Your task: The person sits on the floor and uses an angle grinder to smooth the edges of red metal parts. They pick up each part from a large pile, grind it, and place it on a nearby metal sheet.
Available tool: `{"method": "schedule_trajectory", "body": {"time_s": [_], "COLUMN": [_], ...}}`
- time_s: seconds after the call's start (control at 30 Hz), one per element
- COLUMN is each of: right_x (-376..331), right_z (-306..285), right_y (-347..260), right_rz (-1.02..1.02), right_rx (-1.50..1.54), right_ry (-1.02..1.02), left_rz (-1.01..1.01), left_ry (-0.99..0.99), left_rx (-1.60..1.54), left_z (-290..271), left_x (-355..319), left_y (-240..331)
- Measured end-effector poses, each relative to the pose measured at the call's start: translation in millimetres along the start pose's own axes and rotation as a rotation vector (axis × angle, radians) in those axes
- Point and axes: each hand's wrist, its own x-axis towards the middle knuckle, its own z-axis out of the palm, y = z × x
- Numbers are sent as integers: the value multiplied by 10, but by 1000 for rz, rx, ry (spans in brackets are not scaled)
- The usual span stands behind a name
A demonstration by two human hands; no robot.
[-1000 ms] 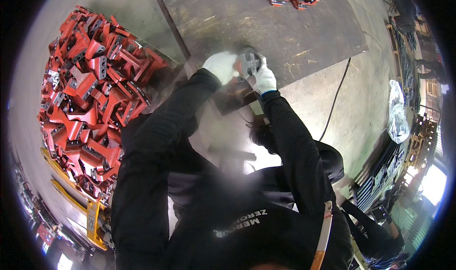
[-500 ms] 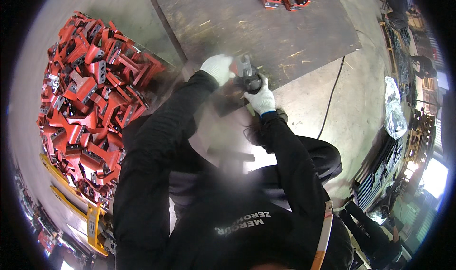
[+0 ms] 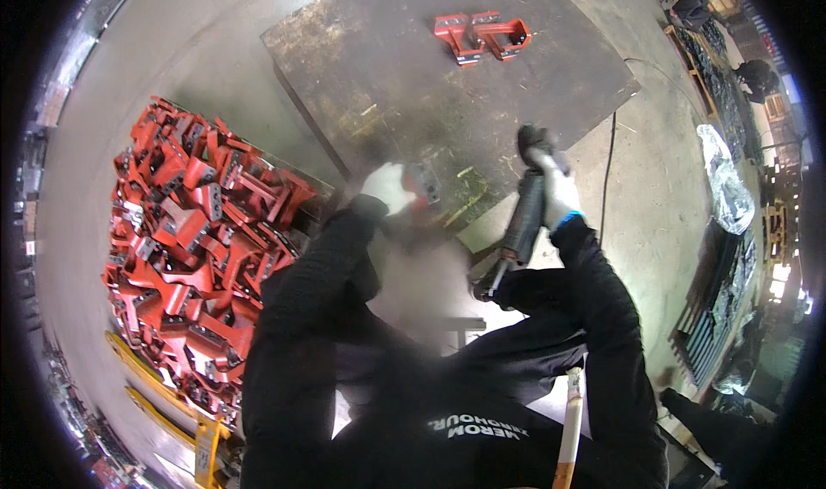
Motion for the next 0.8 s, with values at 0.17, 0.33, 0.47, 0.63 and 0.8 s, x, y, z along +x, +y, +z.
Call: {"method": "schedule_trajectory", "body": {"time_s": [0.17, 0.33, 0.47, 0.63, 0.8], "right_x": [-317, -392, -380, -200, -130], "right_z": [-196, -383, -342, -431, -497], "right_y": [-745, -747, -690, -588, -540], "right_rz": [-20, -8, 60, 43, 4], "right_rx": [249, 443, 495, 502, 429], "right_ry": [-11, -18, -4, -3, -72], "left_rz": [-129, -31, 99, 72, -396], "left_ry": [-35, 197, 630, 322, 322], "left_rx": [-58, 22, 48, -244, -104], "left_z": [-196, -1030, -1132, -1556, -1480], "left_x": [342, 1058, 1710, 1089, -387], "left_y": [422, 1330, 1374, 930, -719]}}
